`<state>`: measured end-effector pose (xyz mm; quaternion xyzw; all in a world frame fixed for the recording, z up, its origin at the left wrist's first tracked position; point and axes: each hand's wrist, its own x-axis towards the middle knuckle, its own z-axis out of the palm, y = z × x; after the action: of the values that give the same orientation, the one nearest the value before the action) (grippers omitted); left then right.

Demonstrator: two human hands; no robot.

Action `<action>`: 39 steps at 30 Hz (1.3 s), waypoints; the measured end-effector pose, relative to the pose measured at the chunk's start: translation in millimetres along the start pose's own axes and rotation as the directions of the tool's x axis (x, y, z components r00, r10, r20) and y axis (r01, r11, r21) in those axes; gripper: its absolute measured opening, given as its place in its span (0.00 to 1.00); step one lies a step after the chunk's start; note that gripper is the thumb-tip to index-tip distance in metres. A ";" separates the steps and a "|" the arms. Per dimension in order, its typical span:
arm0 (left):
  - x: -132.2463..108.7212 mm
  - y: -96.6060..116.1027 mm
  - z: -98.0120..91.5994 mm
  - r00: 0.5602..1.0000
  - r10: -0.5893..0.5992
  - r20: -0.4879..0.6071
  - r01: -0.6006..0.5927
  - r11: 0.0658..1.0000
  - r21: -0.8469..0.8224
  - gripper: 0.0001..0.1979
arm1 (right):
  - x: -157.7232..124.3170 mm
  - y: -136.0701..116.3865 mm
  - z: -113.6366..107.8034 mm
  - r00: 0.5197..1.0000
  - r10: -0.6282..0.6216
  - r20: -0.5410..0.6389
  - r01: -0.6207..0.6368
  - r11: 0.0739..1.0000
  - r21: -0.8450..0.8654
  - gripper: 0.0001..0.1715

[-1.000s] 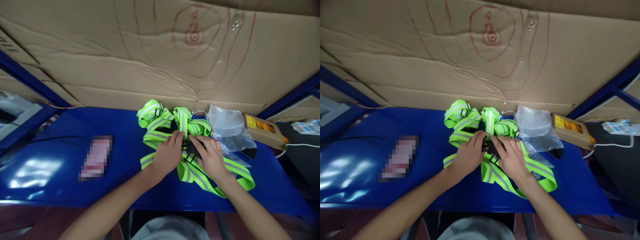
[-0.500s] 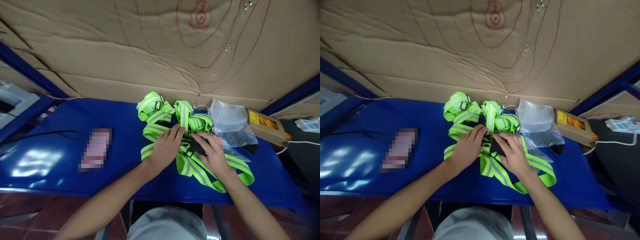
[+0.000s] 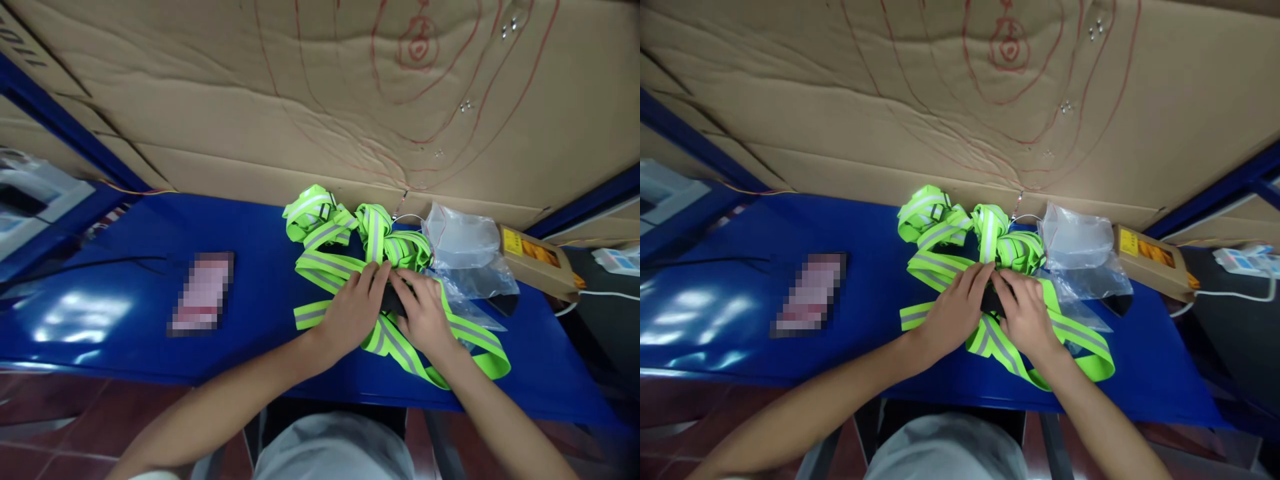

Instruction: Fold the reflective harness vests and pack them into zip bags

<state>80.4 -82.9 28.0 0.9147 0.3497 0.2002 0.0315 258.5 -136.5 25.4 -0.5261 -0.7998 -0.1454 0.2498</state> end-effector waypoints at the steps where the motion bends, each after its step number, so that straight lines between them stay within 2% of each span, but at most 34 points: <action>1: -1.3 2.7 -0.1 1.000 -0.009 -0.016 0.008 0.999 -0.054 0.36 | 0.1 -2.3 2.1 1.000 0.013 -0.001 -0.013 1.000 0.005 0.44; 4: -4.5 10.3 -4.7 0.997 -0.002 -0.072 -0.012 0.981 -0.193 0.40 | 1.4 -7.3 7.0 0.998 0.050 -0.024 -0.049 0.998 0.029 0.44; 7: -5.4 12.1 -23.9 0.996 0.023 -0.085 -0.046 0.956 -0.289 0.42 | 7.5 -5.6 0.7 0.996 0.054 -0.065 -0.046 0.993 0.112 0.45; 10: -2.3 3.7 -64.0 0.999 0.009 -0.035 -0.021 0.934 -0.357 0.37 | 23.0 -0.1 -26.4 0.991 0.069 -0.117 -0.038 0.968 0.249 0.47; 11: -0.1 -0.7 -80.0 0.999 -0.013 -0.051 -0.007 0.933 -0.359 0.36 | 30.5 1.1 -39.0 0.985 0.098 -0.139 -0.054 0.955 0.293 0.47; 12: 2.7 -5.4 -95.5 0.992 -0.040 -0.124 -0.005 0.939 -0.344 0.38 | 39.1 1.5 -52.2 0.979 0.130 -0.159 -0.069 0.938 0.341 0.46; 13: 6.2 -10.0 -109.4 0.974 -0.072 -0.216 -0.004 0.944 -0.331 0.43 | 48.4 1.1 -64.8 0.971 0.158 -0.180 -0.076 0.917 0.391 0.45; 14: 10.4 -14.2 -120.4 0.958 -0.121 -0.262 0.020 0.934 -0.357 0.50 | 58.2 0.1 -75.7 0.966 0.179 -0.186 -0.078 0.889 0.451 0.44; 15: 15.2 -17.9 -127.6 0.962 -0.129 -0.240 0.011 0.900 -0.436 0.54 | 67.9 -1.1 -84.1 0.961 0.203 -0.185 -0.082 0.855 0.512 0.42; 16: 20.2 -21.2 -130.6 0.977 -0.133 -0.169 0.019 0.836 -0.548 0.55 | 77.3 -1.9 -89.3 0.957 0.230 -0.175 -0.090 0.814 0.574 0.41; 18: 30.0 -27.3 -124.4 0.988 -0.154 0.030 0.118 0.601 -0.791 0.49 | 92.8 -0.9 -89.0 0.957 0.267 -0.110 -0.114 0.700 0.705 0.38; 20: 37.7 -34.7 -106.5 0.955 -0.226 0.194 0.250 0.251 -0.935 0.33 | 101.5 5.8 -75.6 0.965 0.263 0.026 -0.160 0.504 0.849 0.37; 21: 40.3 -39.4 -95.8 0.935 -0.232 0.269 0.290 0.061 -0.955 0.26 | 102.9 11.1 -65.1 0.964 0.243 0.110 -0.197 0.368 0.909 0.39; 23: 42.3 -50.5 -75.3 0.898 -0.245 0.366 0.302 -0.263 -0.916 0.20 | 100.1 23.6 -39.9 0.940 0.196 0.281 -0.297 0.059 0.953 0.47; 24: 41.9 -56.1 -66.4 0.883 -0.249 0.399 0.292 -0.375 -0.880 0.19 | 96.5 29.3 -26.5 0.914 0.184 0.361 -0.353 -0.074 0.933 0.49; 25: 40.6 -61.3 -58.6 0.871 -0.253 0.421 0.281 -0.447 -0.849 0.19 | 92.0 33.9 -13.5 0.881 0.177 0.439 -0.410 -0.178 0.895 0.49; 27: 35.9 -68.7 -45.3 0.856 -0.250 0.454 0.285 -0.505 -0.815 0.20 | 81.7 38.2 9.0 0.796 0.137 0.590 -0.532 -0.307 0.789 0.46; 30: 26.0 -69.8 -27.6 0.834 -0.235 0.499 0.332 -0.509 -0.794 0.20 | 68.0 33.8 27.7 0.704 0.066 0.707 -0.647 -0.349 0.678 0.32; 32: 18.9 -65.4 -17.5 0.811 -0.244 0.532 0.349 -0.528 -0.774 0.19 | 62.9 28.7 30.4 0.668 0.078 0.740 -0.673 -0.363 0.645 0.23; 34: 13.0 -60.2 -10.8 0.791 -0.228 0.567 0.349 -0.593 -0.726 0.20 | 61.1 25.1 29.1 0.636 0.118 0.762 -0.676 -0.390 0.625 0.19; 37: 8.9 -57.6 -10.4 0.798 -0.135 0.588 0.344 -0.698 -0.628 0.27 | 61.2 22.3 26.3 0.603 0.158 0.782 -0.671 -0.430 0.604 0.19; 39: 10.5 -60.7 -15.0 0.811 -0.087 0.579 0.374 -0.684 -0.627 0.26 | 60.8 20.2 26.1 0.590 0.168 0.789 -0.656 -0.469 0.591 0.19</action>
<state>43.5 -31.5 33.4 0.2414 0.2305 0.2966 0.8948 250.9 -68.7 36.6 -0.4320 -0.3180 0.7170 0.4451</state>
